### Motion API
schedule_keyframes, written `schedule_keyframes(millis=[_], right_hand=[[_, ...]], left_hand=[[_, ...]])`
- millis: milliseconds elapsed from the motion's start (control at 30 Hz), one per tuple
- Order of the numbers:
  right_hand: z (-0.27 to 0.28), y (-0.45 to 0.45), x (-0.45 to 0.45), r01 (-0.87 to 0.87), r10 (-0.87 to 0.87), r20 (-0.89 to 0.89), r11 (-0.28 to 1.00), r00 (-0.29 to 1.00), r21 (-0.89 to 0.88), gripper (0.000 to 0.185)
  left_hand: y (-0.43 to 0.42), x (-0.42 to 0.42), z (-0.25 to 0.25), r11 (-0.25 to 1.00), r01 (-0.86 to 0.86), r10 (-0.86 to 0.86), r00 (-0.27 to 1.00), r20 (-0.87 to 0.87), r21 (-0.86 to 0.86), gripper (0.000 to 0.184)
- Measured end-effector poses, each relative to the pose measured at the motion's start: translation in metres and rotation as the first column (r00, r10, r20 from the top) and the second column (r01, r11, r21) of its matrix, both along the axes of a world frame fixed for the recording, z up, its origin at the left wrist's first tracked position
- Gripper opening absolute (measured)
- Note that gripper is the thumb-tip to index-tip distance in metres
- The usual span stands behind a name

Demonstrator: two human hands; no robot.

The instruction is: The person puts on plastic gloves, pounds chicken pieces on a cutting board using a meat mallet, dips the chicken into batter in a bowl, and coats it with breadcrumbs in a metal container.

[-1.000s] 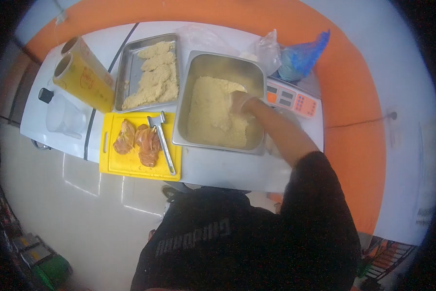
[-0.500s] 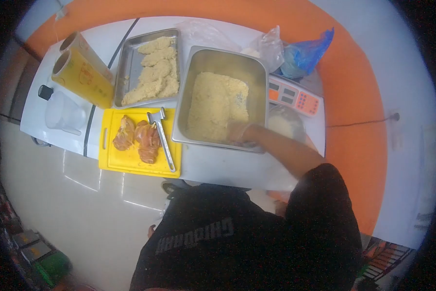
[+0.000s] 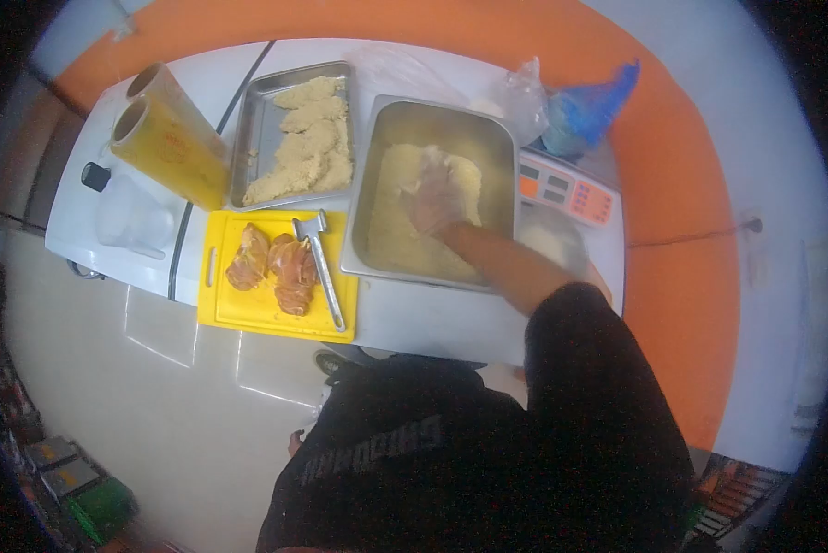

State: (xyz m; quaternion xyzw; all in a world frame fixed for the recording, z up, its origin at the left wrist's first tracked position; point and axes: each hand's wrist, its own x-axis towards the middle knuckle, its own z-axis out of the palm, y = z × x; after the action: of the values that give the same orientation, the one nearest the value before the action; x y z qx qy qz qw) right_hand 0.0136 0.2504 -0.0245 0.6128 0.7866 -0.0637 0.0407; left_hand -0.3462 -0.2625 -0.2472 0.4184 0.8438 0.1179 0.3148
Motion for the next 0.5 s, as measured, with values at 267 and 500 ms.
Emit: schedule_keyframes(millis=[267, 500], right_hand=[[-0.004, 0.065, 0.01, -0.029, 0.047, -0.11, 0.987, 0.993, 0.159, 0.068], [0.028, 0.118, 0.014, -0.19, 0.214, 0.039, 0.926, 0.976, -0.327, 0.061]], left_hand=[[-0.042, 0.012, -0.035, 0.995, -0.098, 0.098, 0.995, 0.007, -0.013, 0.033], [-0.054, 0.003, -0.006, 0.98, -0.177, 0.174, 0.984, -0.044, -0.089, 0.037]])
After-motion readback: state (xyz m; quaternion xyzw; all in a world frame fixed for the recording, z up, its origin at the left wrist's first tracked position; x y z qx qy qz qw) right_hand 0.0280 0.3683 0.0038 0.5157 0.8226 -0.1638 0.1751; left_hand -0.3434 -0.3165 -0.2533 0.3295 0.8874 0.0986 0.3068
